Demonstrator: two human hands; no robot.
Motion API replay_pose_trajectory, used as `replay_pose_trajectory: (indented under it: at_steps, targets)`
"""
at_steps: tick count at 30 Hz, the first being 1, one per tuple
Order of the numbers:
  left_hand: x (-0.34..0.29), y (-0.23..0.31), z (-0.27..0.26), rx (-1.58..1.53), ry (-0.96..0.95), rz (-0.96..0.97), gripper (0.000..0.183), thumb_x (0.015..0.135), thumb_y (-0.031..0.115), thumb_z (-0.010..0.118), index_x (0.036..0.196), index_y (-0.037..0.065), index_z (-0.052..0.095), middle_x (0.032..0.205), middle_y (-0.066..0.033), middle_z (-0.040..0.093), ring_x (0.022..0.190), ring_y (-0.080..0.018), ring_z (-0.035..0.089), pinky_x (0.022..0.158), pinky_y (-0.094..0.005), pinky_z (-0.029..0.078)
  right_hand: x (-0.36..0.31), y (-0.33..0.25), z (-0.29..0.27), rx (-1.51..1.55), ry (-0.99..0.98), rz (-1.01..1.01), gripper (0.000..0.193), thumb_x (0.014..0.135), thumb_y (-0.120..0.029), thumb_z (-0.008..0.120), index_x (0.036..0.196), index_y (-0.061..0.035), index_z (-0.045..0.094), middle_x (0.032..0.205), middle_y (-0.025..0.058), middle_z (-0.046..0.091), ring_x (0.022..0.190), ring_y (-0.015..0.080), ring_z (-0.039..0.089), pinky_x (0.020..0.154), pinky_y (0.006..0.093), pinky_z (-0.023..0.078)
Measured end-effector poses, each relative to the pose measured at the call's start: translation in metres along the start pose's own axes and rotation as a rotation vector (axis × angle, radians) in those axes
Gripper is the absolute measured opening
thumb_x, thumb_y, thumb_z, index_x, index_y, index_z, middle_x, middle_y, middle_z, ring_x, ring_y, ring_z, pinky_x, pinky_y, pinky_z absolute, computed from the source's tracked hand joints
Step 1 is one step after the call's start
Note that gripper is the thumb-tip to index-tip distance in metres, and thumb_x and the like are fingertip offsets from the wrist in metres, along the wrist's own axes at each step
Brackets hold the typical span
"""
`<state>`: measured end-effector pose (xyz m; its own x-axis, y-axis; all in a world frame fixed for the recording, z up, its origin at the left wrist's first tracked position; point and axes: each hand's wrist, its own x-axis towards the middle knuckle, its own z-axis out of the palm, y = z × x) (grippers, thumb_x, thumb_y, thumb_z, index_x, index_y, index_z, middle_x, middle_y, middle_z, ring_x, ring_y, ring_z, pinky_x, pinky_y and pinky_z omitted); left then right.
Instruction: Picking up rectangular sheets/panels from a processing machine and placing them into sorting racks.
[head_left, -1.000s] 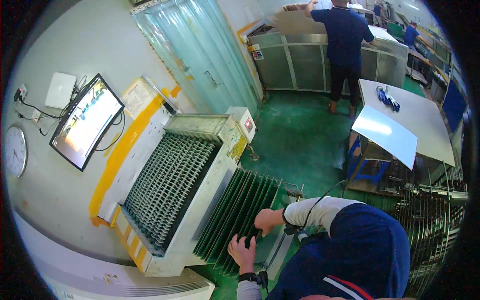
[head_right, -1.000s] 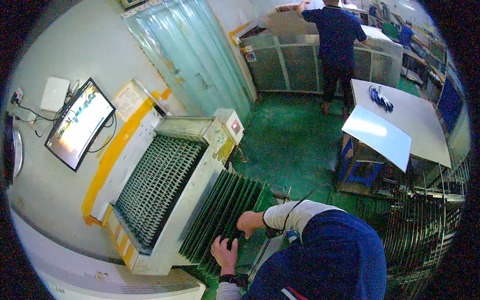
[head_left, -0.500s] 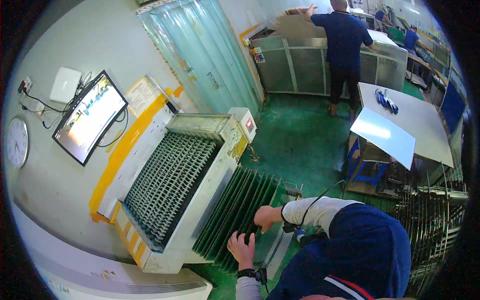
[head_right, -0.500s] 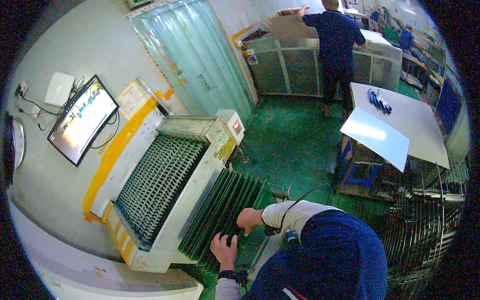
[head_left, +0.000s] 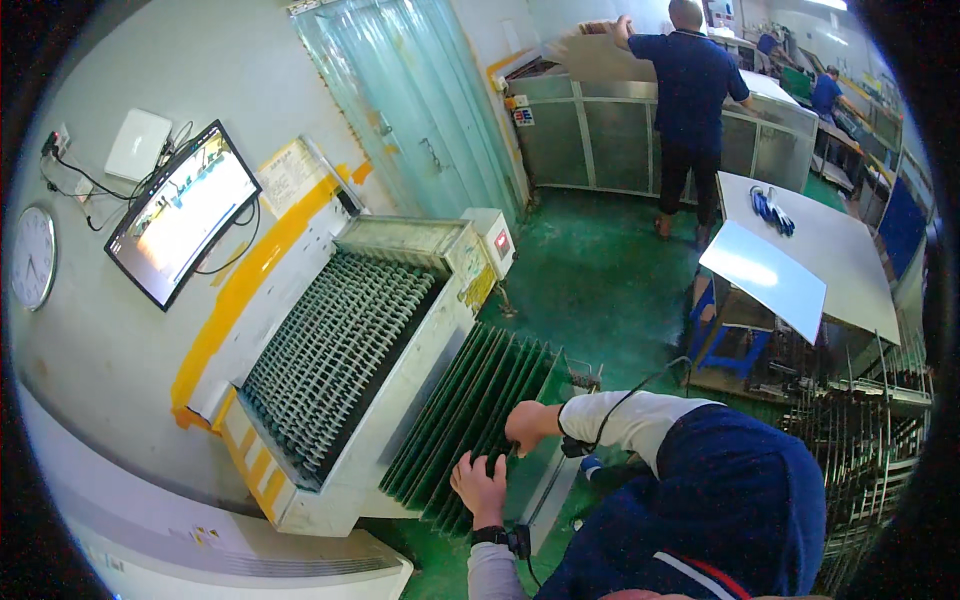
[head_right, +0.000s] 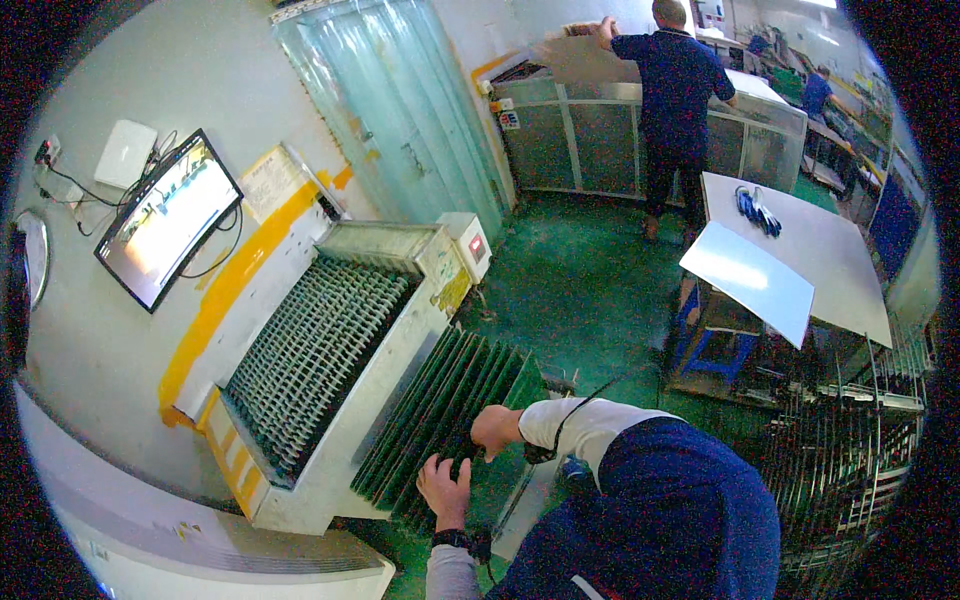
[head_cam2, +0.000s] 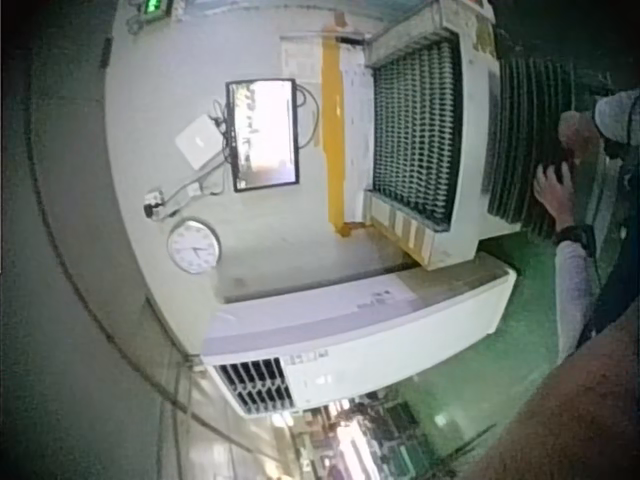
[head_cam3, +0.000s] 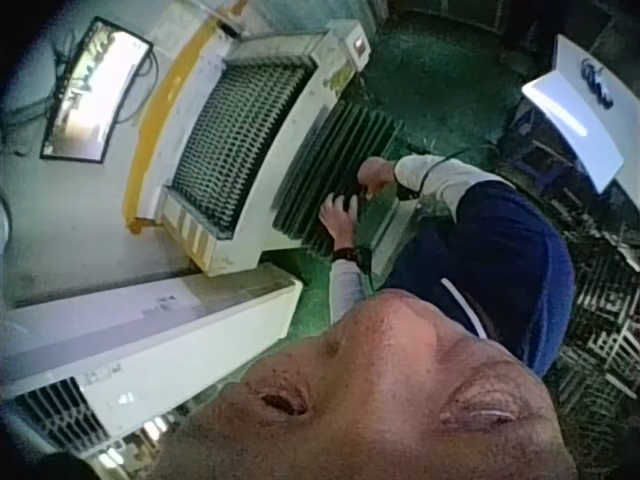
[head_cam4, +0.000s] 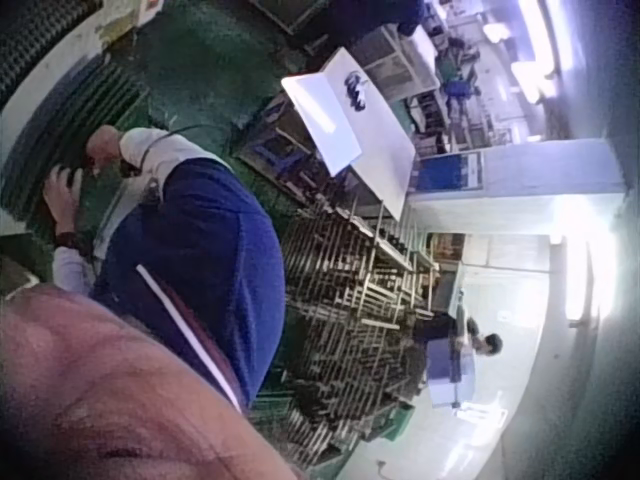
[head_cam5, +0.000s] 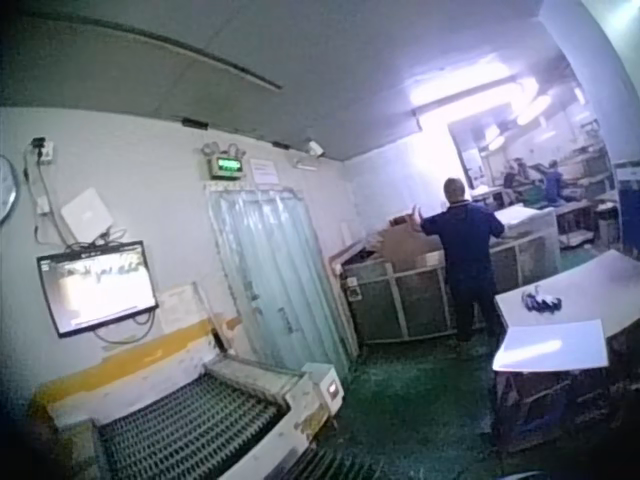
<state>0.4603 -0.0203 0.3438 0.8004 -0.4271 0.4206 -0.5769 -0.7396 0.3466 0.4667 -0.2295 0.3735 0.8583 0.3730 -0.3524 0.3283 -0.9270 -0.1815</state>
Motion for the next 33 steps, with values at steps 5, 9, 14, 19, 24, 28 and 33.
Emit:
replay_pose_trajectory:
  at_steps: [5, 9, 14, 19, 24, 28, 33]
  targets:
    - [0.002, -0.003, 0.001, 0.005, -0.017, -0.005, 0.043, 0.079, 0.048, 0.063, 0.092, 0.008, 0.070, 0.118, -0.0119, 0.057, 0.111, -0.0323, 0.050, 0.097, -0.0489, 0.034, 0.003, 0.000, -0.001, -0.003, -0.009, 0.018, 0.045, 0.070, -0.052, 0.068, 0.085, -0.0100, 0.071, 0.080, 0.0111, 0.068, 0.080, 0.0326, 0.065, 0.069, 0.0452, 0.050]
    - [0.003, -0.005, 0.001, -0.001, -0.032, -0.027, 0.043, 0.079, 0.049, 0.062, 0.092, 0.009, 0.070, 0.119, -0.0112, 0.057, 0.112, -0.0320, 0.050, 0.098, -0.0486, 0.034, 0.010, 0.003, 0.000, -0.001, -0.047, 0.015, 0.046, 0.070, -0.053, 0.067, 0.086, -0.0102, 0.071, 0.081, 0.0111, 0.068, 0.080, 0.0326, 0.065, 0.070, 0.0447, 0.050]
    - [0.004, -0.007, 0.003, -0.011, -0.026, -0.039, 0.041, 0.079, 0.048, 0.063, 0.092, 0.009, 0.070, 0.119, -0.0105, 0.057, 0.112, -0.0314, 0.050, 0.098, -0.0479, 0.033, 0.019, 0.007, 0.007, -0.013, -0.052, 0.031, 0.046, 0.070, -0.054, 0.067, 0.087, -0.0105, 0.071, 0.080, 0.0113, 0.067, 0.080, 0.0322, 0.065, 0.069, 0.0444, 0.051]
    - [0.005, -0.005, 0.002, -0.006, -0.020, -0.046, 0.040, 0.078, 0.046, 0.064, 0.091, 0.009, 0.070, 0.118, -0.0111, 0.057, 0.112, -0.0311, 0.050, 0.098, -0.0478, 0.034, 0.015, 0.006, 0.004, -0.015, -0.047, 0.034, 0.045, 0.070, -0.053, 0.067, 0.085, -0.0101, 0.071, 0.078, 0.0118, 0.067, 0.079, 0.0321, 0.065, 0.068, 0.0444, 0.051]
    - [0.007, 0.000, -0.002, -0.026, -0.034, -0.036, 0.040, 0.078, 0.046, 0.065, 0.091, 0.008, 0.070, 0.117, -0.0117, 0.057, 0.110, -0.0315, 0.050, 0.096, -0.0479, 0.034, 0.012, 0.010, 0.008, -0.026, 0.022, -0.034, 0.045, 0.071, -0.052, 0.068, 0.080, -0.0083, 0.070, 0.073, 0.0105, 0.066, 0.075, 0.0317, 0.065, 0.066, 0.0444, 0.051]
    - [0.006, -0.005, 0.001, -0.008, -0.014, -0.022, 0.039, 0.078, 0.045, 0.065, 0.090, 0.008, 0.069, 0.117, -0.0116, 0.057, 0.109, -0.0315, 0.051, 0.095, -0.0479, 0.035, 0.009, 0.005, -0.002, -0.029, 0.011, -0.024, 0.046, 0.071, -0.052, 0.067, 0.084, -0.0083, 0.071, 0.077, 0.0116, 0.067, 0.078, 0.0327, 0.065, 0.068, 0.0449, 0.050]
    - [0.006, -0.003, 0.004, 0.009, -0.024, -0.017, 0.039, 0.077, 0.046, 0.066, 0.090, 0.009, 0.070, 0.116, -0.0112, 0.058, 0.109, -0.0309, 0.051, 0.094, -0.0474, 0.036, 0.009, 0.008, -0.001, -0.006, -0.042, -0.021, 0.047, 0.071, -0.052, 0.067, 0.085, -0.0075, 0.071, 0.078, 0.0119, 0.067, 0.079, 0.0330, 0.065, 0.068, 0.0452, 0.050]
